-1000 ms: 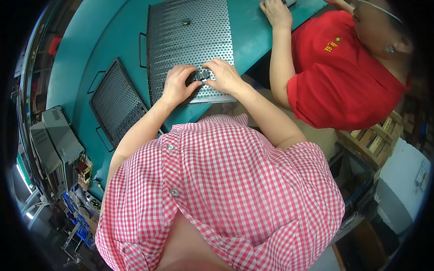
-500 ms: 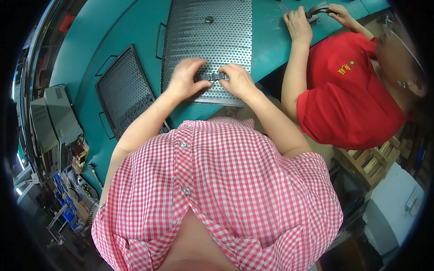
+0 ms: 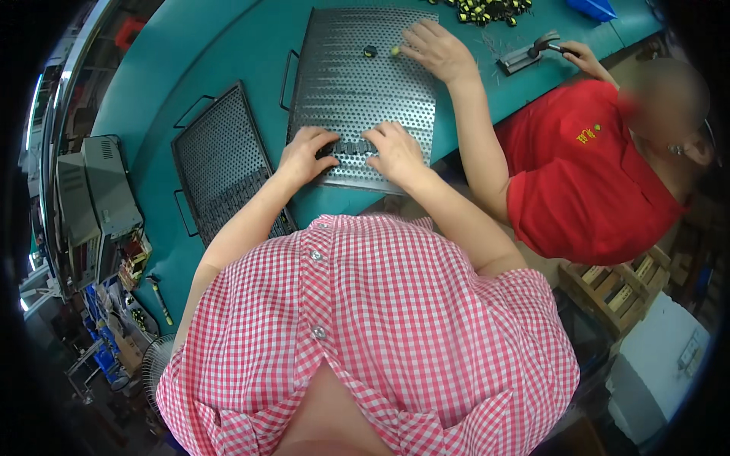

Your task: Placing small electronic components into a perforated metal grid plate on a workbench.

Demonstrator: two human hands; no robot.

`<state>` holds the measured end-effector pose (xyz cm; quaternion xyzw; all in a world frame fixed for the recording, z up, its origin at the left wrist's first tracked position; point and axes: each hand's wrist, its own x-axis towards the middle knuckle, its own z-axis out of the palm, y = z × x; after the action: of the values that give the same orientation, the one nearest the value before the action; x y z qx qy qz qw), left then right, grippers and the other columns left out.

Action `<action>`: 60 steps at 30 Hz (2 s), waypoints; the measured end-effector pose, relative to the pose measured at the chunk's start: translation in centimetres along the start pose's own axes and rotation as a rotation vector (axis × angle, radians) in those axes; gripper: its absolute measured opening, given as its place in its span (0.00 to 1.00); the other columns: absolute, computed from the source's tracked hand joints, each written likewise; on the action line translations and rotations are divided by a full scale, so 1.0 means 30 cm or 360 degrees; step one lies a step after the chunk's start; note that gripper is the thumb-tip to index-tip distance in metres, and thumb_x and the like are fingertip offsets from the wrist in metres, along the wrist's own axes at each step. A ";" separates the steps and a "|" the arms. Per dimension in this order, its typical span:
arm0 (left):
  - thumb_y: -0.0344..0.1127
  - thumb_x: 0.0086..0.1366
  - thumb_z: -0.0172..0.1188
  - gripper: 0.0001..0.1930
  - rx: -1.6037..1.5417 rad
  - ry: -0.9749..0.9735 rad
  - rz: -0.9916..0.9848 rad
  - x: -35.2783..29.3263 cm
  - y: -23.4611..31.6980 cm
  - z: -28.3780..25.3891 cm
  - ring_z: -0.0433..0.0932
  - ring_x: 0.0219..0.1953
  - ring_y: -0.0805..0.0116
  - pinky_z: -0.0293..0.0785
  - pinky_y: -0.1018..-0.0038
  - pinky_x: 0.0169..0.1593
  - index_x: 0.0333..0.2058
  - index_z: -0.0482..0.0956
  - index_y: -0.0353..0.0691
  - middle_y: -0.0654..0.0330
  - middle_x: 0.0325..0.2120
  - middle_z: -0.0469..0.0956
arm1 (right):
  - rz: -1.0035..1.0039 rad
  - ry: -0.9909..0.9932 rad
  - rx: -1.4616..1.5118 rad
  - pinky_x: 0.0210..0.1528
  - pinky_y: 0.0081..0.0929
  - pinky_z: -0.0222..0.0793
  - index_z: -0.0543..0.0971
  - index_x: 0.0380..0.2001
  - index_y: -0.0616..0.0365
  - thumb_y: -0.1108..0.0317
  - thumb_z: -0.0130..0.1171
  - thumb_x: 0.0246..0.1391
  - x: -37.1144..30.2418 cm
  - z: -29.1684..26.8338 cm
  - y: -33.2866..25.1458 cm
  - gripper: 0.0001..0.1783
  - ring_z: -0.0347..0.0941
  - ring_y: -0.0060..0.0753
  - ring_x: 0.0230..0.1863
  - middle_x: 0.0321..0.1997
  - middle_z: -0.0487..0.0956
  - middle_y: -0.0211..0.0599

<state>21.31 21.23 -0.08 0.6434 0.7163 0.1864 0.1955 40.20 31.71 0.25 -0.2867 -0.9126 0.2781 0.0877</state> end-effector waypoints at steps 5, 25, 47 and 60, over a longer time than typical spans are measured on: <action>0.36 0.42 0.67 0.21 0.0025 0.0068 -0.0068 0.008 0.009 0.004 0.69 0.45 0.60 0.70 0.67 0.45 0.39 0.77 0.45 0.61 0.39 0.74 | -0.0038 0.0090 -0.0014 0.45 0.32 0.66 0.75 0.39 0.52 0.67 0.66 0.34 0.013 0.033 -0.009 0.22 0.66 0.39 0.45 0.38 0.72 0.35; 0.33 0.41 0.66 0.24 0.0076 0.0200 -0.0088 -0.019 -0.023 0.007 0.68 0.46 0.56 0.68 0.65 0.48 0.42 0.75 0.44 0.57 0.41 0.72 | -0.0147 0.0414 0.0015 0.47 0.33 0.64 0.75 0.37 0.57 0.67 0.64 0.39 -0.081 -0.046 0.025 0.18 0.69 0.44 0.44 0.40 0.74 0.40; 0.36 0.46 0.64 0.16 0.0350 0.0212 -0.0316 -0.325 -0.365 -0.434 0.75 0.39 0.58 0.71 0.66 0.43 0.36 0.78 0.43 0.57 0.34 0.77 | 0.0152 0.0445 -0.0008 0.34 0.25 0.67 0.76 0.38 0.58 0.68 0.62 0.43 -0.270 0.041 -0.061 0.16 0.71 0.34 0.40 0.41 0.75 0.38; 0.33 0.45 0.66 0.17 0.0470 -0.0125 -0.0636 -0.672 -0.660 -0.492 0.74 0.41 0.58 0.71 0.66 0.44 0.37 0.77 0.42 0.57 0.36 0.77 | 0.0231 0.0313 0.0075 0.37 0.29 0.68 0.76 0.36 0.58 0.68 0.63 0.41 -0.254 0.170 -0.287 0.15 0.71 0.40 0.41 0.39 0.75 0.39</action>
<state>-1.24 -1.08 3.07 0.5172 0.8407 0.0122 0.1599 40.72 19.16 0.81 -0.3756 -0.8697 0.2755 0.1631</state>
